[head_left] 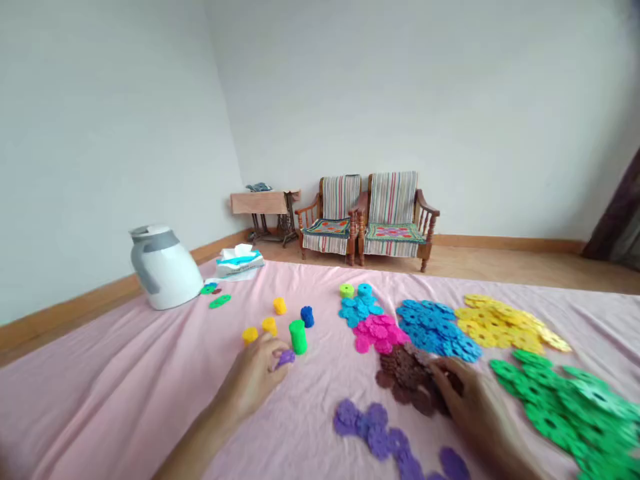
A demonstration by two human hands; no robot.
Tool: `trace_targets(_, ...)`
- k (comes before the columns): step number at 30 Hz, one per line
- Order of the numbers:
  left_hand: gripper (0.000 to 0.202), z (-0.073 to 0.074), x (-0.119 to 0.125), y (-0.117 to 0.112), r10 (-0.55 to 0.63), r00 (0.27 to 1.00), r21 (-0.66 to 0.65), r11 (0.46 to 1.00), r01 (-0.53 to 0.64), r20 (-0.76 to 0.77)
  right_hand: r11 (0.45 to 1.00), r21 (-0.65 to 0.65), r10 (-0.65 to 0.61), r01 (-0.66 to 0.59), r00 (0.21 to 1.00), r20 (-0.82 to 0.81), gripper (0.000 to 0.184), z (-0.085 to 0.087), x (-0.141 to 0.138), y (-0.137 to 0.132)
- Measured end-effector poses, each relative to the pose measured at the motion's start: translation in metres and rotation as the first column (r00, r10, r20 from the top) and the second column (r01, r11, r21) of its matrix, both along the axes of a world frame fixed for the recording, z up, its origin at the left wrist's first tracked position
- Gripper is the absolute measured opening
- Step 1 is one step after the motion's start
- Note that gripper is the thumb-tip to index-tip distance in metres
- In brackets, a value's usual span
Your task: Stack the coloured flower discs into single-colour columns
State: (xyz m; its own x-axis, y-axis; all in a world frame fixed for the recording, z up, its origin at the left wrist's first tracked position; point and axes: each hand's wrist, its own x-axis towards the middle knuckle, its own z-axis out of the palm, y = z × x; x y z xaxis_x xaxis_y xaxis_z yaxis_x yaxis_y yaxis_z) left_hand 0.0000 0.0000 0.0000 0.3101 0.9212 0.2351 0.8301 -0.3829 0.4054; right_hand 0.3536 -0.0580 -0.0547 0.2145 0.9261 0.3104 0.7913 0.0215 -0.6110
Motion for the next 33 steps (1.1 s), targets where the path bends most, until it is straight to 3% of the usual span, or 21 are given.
trace_targets(14, 0.013, -0.020, -0.004, 0.004, 0.062, 0.998, -0.050, 0.997, -0.064, -0.030, 0.999, 0.048, -0.017, 0.014, 0.998, 0.061, 0.032, -0.007, 0.003, -0.001)
trace_targets(29, 0.012, -0.010, 0.000, -0.002, 0.056, 0.998, -0.003, 0.998, -0.056, -0.036, 0.998, 0.054, 0.007, -0.011, 0.997, 0.083, 0.029, -0.005, 0.003, -0.001)
trace_targets(33, 0.011, -0.002, 0.019, -0.017, -0.081, 0.994, -0.052, 0.995, 0.085, 0.072, 0.998, 0.062, 0.000, -0.005, 0.997, 0.078, 0.029, -0.005, 0.002, -0.001)
